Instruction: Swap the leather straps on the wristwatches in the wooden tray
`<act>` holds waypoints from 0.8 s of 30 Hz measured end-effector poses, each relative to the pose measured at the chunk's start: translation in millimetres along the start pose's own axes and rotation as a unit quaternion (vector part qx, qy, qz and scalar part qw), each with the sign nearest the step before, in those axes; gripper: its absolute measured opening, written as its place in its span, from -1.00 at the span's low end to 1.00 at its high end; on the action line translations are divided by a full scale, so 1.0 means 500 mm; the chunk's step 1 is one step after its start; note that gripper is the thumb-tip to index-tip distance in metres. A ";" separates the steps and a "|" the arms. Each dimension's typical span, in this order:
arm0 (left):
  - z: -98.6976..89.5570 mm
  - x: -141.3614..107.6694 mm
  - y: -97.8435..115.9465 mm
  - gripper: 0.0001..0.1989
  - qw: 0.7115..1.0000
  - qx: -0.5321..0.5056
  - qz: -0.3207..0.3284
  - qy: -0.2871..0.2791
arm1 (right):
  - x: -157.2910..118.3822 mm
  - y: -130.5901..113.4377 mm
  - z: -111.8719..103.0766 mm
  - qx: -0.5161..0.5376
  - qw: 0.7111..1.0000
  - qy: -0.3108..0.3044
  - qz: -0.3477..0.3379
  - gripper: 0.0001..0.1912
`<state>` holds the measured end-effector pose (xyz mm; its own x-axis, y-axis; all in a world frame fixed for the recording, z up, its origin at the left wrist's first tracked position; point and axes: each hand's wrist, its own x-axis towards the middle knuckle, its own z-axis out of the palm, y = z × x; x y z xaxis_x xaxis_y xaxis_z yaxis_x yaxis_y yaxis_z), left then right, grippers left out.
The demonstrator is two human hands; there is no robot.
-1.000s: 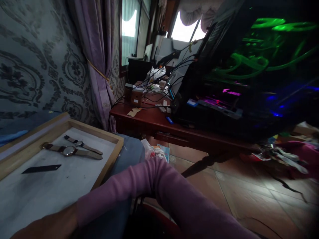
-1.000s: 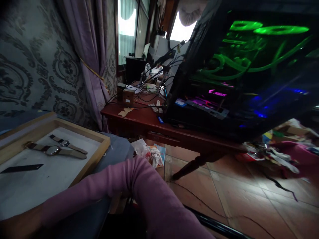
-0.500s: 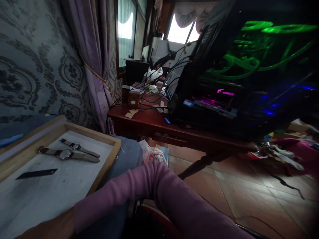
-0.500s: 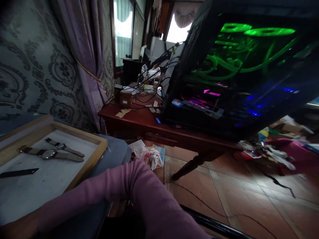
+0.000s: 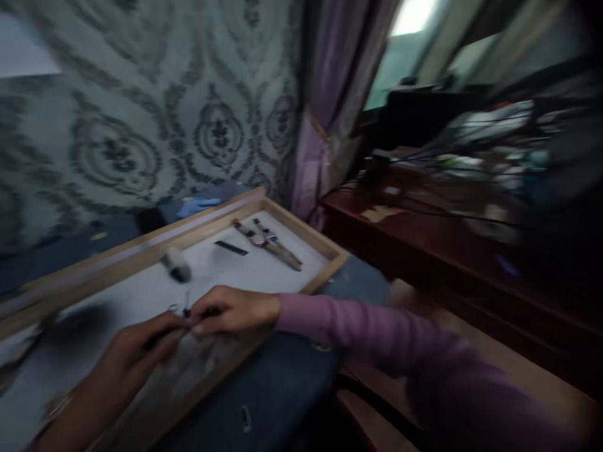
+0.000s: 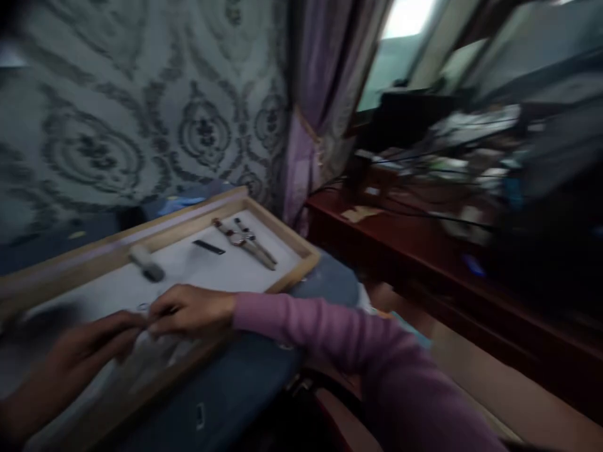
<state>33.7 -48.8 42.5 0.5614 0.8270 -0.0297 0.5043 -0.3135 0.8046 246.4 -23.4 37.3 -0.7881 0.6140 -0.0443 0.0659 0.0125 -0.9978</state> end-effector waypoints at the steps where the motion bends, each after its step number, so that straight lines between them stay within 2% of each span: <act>1: -0.005 -0.002 0.013 -0.77 1.000 0.002 -0.017 -0.006 | 0.000 0.005 -0.006 0.036 0.999 0.000 0.006 -0.88; 4: -0.009 0.013 0.040 -0.74 0.997 -0.067 -0.037 -0.019 | -0.001 0.012 -0.019 0.081 0.996 -0.020 0.017 -0.79; 7: -0.008 0.022 0.043 -0.73 0.987 -0.150 -0.050 -0.029 | 0.001 0.004 -0.019 0.066 0.997 -0.034 0.021 -0.67; 9: -0.008 0.021 0.036 -0.73 0.982 -0.175 -0.057 -0.031 | 0.002 -0.006 -0.015 0.021 0.999 -0.041 0.014 -0.66; 11: -0.011 0.017 0.028 -0.73 0.981 -0.183 -0.058 -0.031 | 0.002 -0.016 -0.010 -0.095 0.995 -0.025 -0.030 -0.72; 12: -0.013 0.016 0.024 -0.73 0.981 -0.184 -0.058 -0.032 | 0.002 -0.021 -0.008 -0.181 0.981 -0.010 -0.065 -0.78; 13: -0.015 0.015 0.021 -0.73 0.980 -0.185 -0.059 -0.033 | 0.002 -0.024 -0.005 -0.275 0.956 0.005 -0.101 -0.82; 15: -0.019 0.013 0.018 -0.73 0.980 -0.186 -0.061 -0.034 | 0.002 -0.027 0.000 -0.431 0.890 0.023 -0.148 -0.84; 16: -0.020 0.012 0.018 -0.73 0.980 -0.185 -0.062 -0.033 | 0.003 -0.027 0.003 -0.483 0.860 0.026 -0.160 -0.83; 18: -0.021 0.011 0.018 -0.74 0.981 -0.181 -0.060 -0.033 | 0.004 -0.024 0.007 -0.542 0.822 0.026 -0.170 -0.79; 21: -0.020 0.009 0.020 -0.76 0.982 -0.176 -0.053 -0.034 | 0.006 -0.019 0.011 -0.571 0.799 0.024 -0.188 -0.75; 24: -0.023 0.007 0.023 -0.78 0.984 -0.167 -0.043 -0.034 | 0.007 -0.022 0.011 -0.539 0.818 0.025 -0.202 -0.74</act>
<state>34.2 -44.1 58.5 0.5742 0.8073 -0.1363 0.3137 -0.0632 0.9474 239.6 -26.1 48.0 -0.8550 0.4189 0.3058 0.3285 0.8936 -0.3057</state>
